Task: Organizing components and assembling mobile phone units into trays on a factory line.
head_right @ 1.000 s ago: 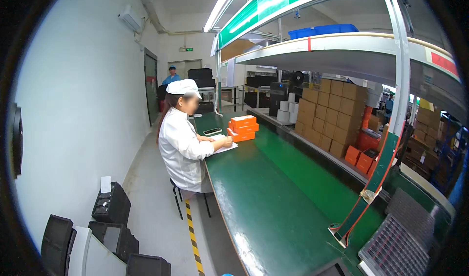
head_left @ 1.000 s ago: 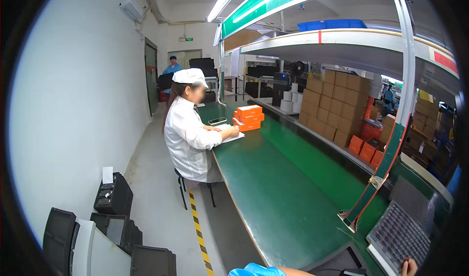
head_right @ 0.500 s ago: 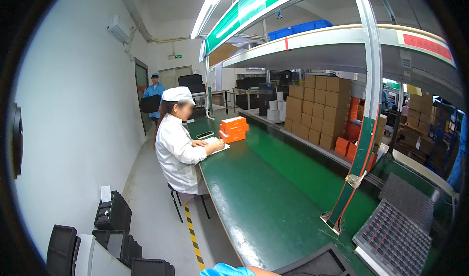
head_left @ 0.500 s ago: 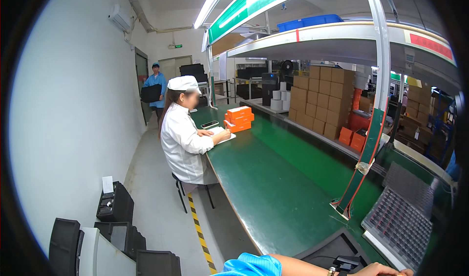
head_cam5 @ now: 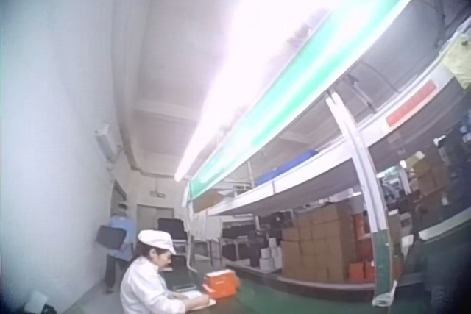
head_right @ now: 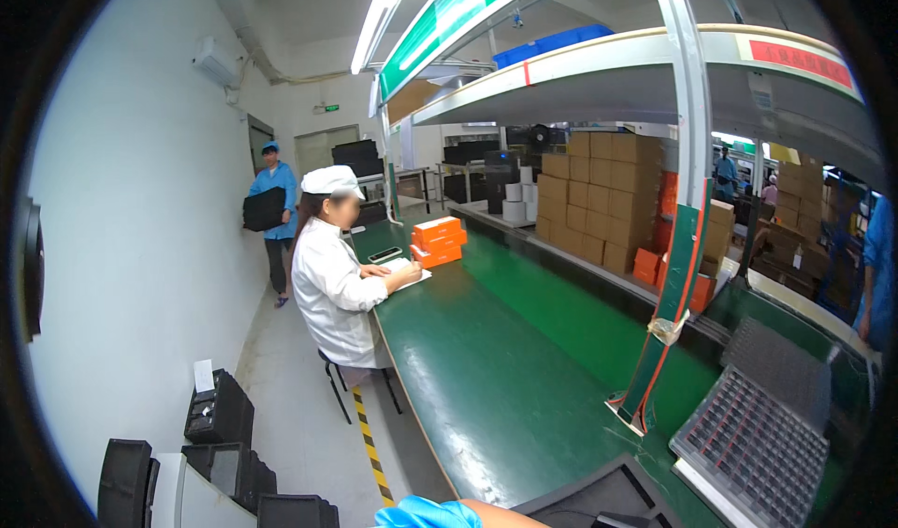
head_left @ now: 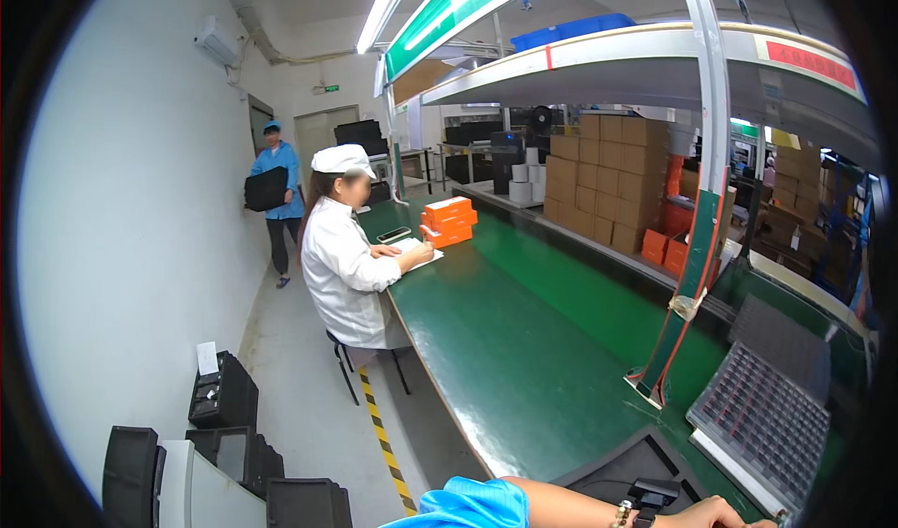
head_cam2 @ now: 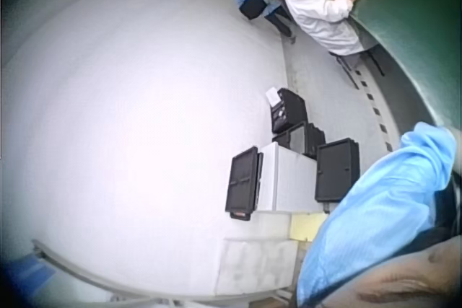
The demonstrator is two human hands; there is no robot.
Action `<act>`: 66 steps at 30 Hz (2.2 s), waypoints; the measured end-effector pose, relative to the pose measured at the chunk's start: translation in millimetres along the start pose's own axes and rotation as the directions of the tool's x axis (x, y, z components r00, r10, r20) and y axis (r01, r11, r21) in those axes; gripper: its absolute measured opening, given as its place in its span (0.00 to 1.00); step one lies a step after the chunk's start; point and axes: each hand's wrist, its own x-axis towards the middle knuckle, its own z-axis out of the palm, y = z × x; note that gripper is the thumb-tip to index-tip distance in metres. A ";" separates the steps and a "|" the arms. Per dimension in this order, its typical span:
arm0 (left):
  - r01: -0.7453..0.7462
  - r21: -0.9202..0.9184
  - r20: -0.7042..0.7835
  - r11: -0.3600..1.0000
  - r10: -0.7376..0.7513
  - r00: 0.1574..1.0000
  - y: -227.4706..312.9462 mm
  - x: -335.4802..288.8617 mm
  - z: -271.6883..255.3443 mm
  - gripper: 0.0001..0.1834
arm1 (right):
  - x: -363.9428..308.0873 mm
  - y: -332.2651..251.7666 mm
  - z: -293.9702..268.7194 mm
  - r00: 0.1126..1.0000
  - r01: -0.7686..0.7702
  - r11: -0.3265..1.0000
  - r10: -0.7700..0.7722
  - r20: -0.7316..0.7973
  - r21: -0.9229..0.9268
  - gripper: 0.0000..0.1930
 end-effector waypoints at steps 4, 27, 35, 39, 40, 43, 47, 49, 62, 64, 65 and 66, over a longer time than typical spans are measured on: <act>0.177 -0.052 0.294 0.983 -0.154 0.943 2.9 12.3 -5.1 0.14 | -8.9 9.0 -3.8 0.996 -0.046 0.974 0.062 -0.064 0.221 0.08; 0.034 0.098 0.166 0.995 -0.050 0.985 -1.3 2.6 -16.3 0.10 | -7.7 15.4 -3.3 0.978 -0.002 0.978 0.045 -0.204 0.208 0.08; 0.013 0.141 0.182 0.990 -0.039 0.983 2.5 6.2 -18.6 0.10 | -10.2 40.1 -20.7 0.905 0.016 0.845 0.215 -0.367 0.534 0.02; -0.010 0.185 0.202 0.983 -0.028 0.979 6.7 6.8 -18.2 0.10 | -21.5 40.0 -25.4 0.926 -0.030 0.941 0.153 -0.346 0.336 0.02; 0.005 0.179 0.198 0.984 -0.040 0.979 6.6 6.8 -17.9 0.10 | -25.3 46.4 -23.8 0.939 0.024 0.958 0.077 -0.335 0.286 0.03; -0.005 0.194 0.191 0.981 -0.033 0.981 6.1 6.2 -17.6 0.09 | -29.8 52.5 -28.9 0.980 -0.045 0.991 0.068 -0.186 0.125 0.01; -0.017 0.216 0.190 0.976 -0.025 0.981 6.4 6.5 -18.0 0.09 | -29.6 58.7 -30.8 0.962 -0.128 0.910 0.210 -0.173 0.394 0.07; -0.016 0.217 0.192 0.976 -0.027 0.981 6.0 6.5 -18.5 0.09 | -30.8 64.7 -35.7 0.969 -0.134 0.902 0.206 -0.136 0.410 0.05; -0.033 0.181 0.157 0.983 0.004 0.988 8.7 9.3 -12.1 0.07 | -36.6 60.9 -25.6 0.965 -0.050 0.999 0.052 -0.256 0.014 0.08; -0.022 0.174 0.161 0.984 -0.006 0.987 7.3 11.2 -12.7 0.08 | -34.5 61.5 -26.3 0.967 -0.046 0.998 0.034 -0.254 -0.043 0.05; -0.023 0.174 0.164 0.985 -0.006 0.986 6.9 11.1 -13.6 0.07 | -32.5 60.5 -27.0 0.970 -0.018 0.996 -0.003 -0.244 -0.085 0.05; -0.024 0.175 0.167 0.984 -0.006 0.986 6.1 11.2 -15.1 0.07 | -30.6 59.9 -27.0 0.972 0.011 0.992 -0.041 -0.233 -0.125 0.05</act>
